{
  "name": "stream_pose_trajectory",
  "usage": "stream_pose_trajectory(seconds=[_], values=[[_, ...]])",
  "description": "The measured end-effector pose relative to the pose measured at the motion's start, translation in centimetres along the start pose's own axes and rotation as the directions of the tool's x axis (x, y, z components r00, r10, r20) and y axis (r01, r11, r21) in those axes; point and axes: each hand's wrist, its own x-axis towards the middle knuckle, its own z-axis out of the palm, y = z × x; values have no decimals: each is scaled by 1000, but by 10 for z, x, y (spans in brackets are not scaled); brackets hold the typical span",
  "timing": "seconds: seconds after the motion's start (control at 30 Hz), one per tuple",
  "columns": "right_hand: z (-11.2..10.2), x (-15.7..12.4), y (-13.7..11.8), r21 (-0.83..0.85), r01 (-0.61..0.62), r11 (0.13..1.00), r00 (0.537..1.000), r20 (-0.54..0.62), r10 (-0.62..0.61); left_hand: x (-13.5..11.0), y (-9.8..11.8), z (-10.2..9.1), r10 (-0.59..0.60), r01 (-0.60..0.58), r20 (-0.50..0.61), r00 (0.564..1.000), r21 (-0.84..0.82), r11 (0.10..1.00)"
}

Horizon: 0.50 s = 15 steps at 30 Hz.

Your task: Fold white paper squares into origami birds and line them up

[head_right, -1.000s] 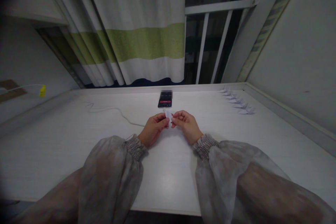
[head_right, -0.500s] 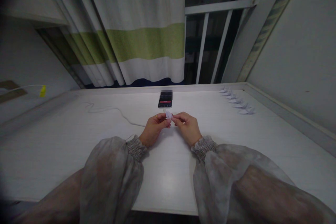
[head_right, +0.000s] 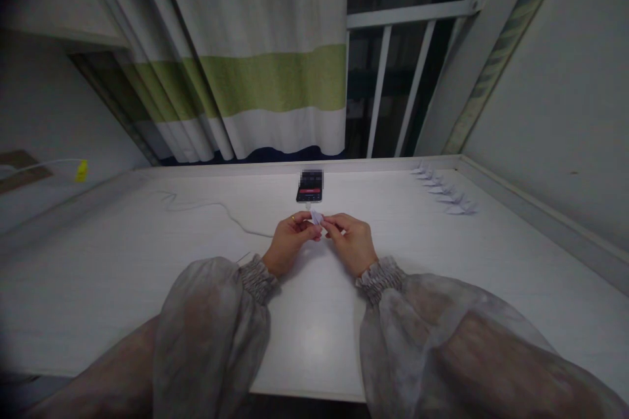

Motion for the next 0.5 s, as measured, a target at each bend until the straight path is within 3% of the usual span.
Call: stream_pose_trajectory(seconds=[0.2,0.5], values=[[0,0,-2,-31,49,998,999,-6,-49,0,3,2,10,-10,-7,1000,0,1000],[2,-1,-3,-12,-7,1000,1000,-7,7,0,1,0,11,-11,-11,1000,26,1000]])
